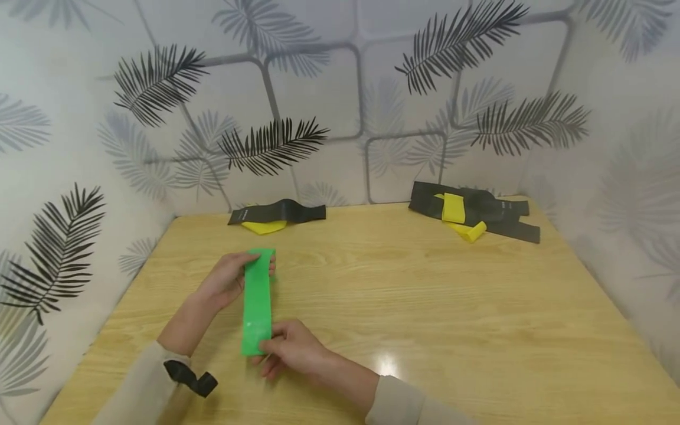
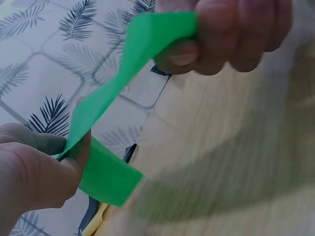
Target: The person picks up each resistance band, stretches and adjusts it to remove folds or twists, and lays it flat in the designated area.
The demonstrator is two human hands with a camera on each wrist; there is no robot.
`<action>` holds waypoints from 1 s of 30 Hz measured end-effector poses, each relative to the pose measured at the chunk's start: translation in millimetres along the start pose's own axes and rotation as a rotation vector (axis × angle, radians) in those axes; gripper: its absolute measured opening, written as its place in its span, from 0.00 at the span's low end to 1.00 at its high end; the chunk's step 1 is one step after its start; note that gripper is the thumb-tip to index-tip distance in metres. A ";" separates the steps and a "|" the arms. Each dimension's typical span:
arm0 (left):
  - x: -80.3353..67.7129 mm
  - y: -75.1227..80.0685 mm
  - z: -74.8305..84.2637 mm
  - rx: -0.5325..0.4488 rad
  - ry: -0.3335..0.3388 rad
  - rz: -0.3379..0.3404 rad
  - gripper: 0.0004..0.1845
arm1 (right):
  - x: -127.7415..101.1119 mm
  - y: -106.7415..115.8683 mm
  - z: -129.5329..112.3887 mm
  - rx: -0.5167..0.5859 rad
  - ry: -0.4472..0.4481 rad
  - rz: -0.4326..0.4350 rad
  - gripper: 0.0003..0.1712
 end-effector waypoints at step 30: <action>35.5 8.0 22.9 -0.125 -0.023 0.056 0.28 | -16.6 0.4 3.6 -0.008 -0.050 0.038 0.10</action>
Point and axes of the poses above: each hand's wrist, its own x-axis towards the middle knuckle, its own y-axis out of the back of the hand, z = x × y, the point moved 5 cm from there along x, towards the middle knuckle, and after that the axes turned 15 degrees about x, right-handed, at the moved point
